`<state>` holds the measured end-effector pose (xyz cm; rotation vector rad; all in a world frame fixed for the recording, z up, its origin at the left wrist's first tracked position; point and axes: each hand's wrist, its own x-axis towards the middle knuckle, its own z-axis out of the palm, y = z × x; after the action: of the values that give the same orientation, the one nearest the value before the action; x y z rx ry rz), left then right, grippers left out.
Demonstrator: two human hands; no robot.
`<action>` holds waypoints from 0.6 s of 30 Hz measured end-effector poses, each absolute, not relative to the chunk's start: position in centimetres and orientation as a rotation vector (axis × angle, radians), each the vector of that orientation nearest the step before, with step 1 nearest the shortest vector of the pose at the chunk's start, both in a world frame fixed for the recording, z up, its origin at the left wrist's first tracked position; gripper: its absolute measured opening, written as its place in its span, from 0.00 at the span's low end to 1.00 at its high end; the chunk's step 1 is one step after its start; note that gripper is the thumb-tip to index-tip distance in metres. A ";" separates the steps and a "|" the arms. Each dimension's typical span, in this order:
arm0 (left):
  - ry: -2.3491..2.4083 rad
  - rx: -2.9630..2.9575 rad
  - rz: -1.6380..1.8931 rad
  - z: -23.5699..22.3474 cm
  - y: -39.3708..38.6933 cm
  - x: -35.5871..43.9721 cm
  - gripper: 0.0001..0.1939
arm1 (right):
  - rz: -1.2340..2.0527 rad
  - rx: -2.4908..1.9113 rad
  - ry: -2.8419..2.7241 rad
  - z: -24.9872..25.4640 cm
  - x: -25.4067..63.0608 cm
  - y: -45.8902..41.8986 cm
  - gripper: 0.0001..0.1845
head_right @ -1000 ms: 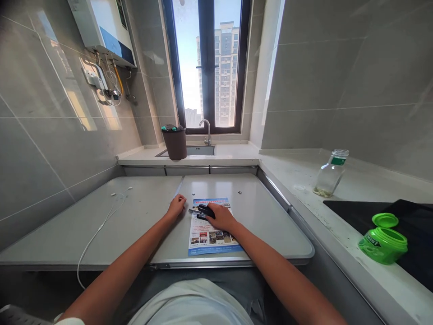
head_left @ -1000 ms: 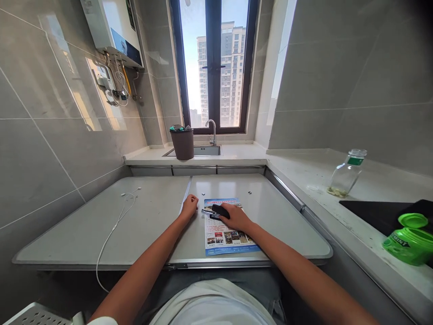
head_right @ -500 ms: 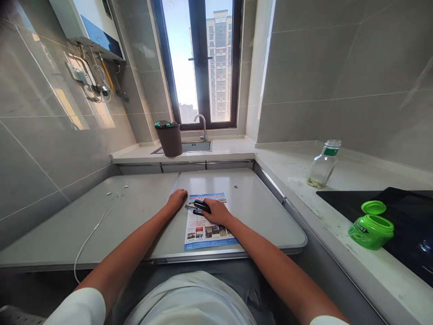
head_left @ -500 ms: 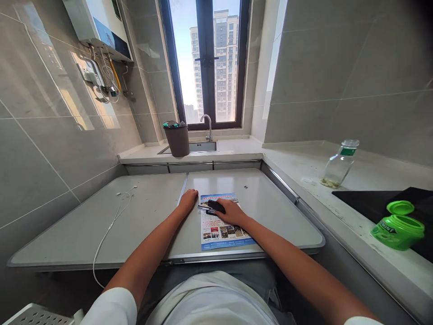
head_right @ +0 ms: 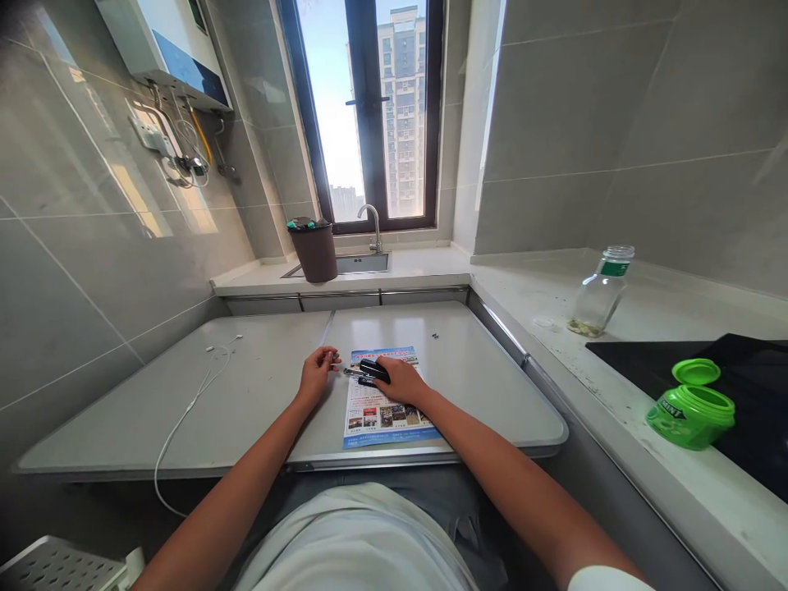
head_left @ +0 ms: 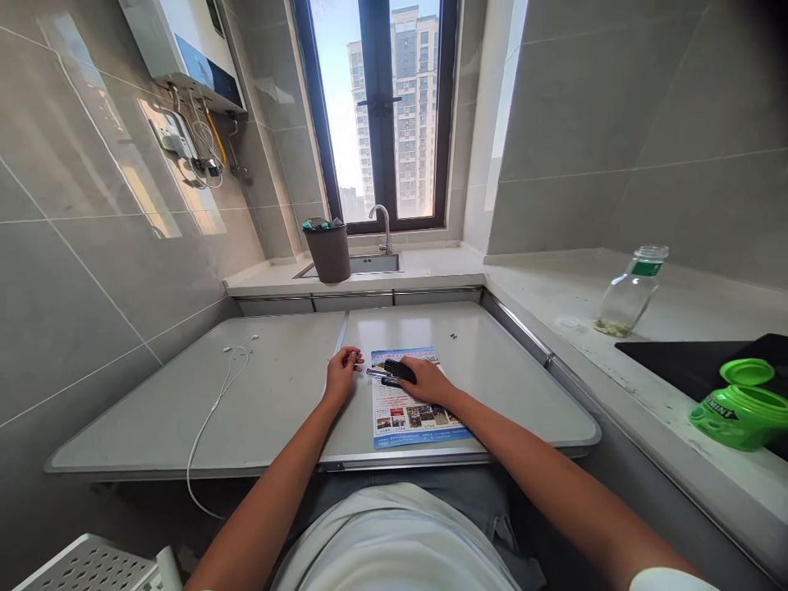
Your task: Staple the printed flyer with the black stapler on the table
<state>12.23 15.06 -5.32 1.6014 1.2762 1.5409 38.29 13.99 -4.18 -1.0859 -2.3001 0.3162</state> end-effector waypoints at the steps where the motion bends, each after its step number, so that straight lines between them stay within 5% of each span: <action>1: 1.267 1.604 1.531 -5.3 15.1 12.2 0.21 | 0.316 -1.084 -2.302 -4.2 38.3 14.0 0.12; 18: 1.318 2.288 1.137 -4.9 14.1 13.1 0.08 | 0.319 -1.064 -2.317 -4.2 38.4 14.1 0.11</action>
<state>13.06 14.13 -4.94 2.2879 1.3184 1.1367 38.35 14.06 -4.21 -1.0645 -2.3173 0.3193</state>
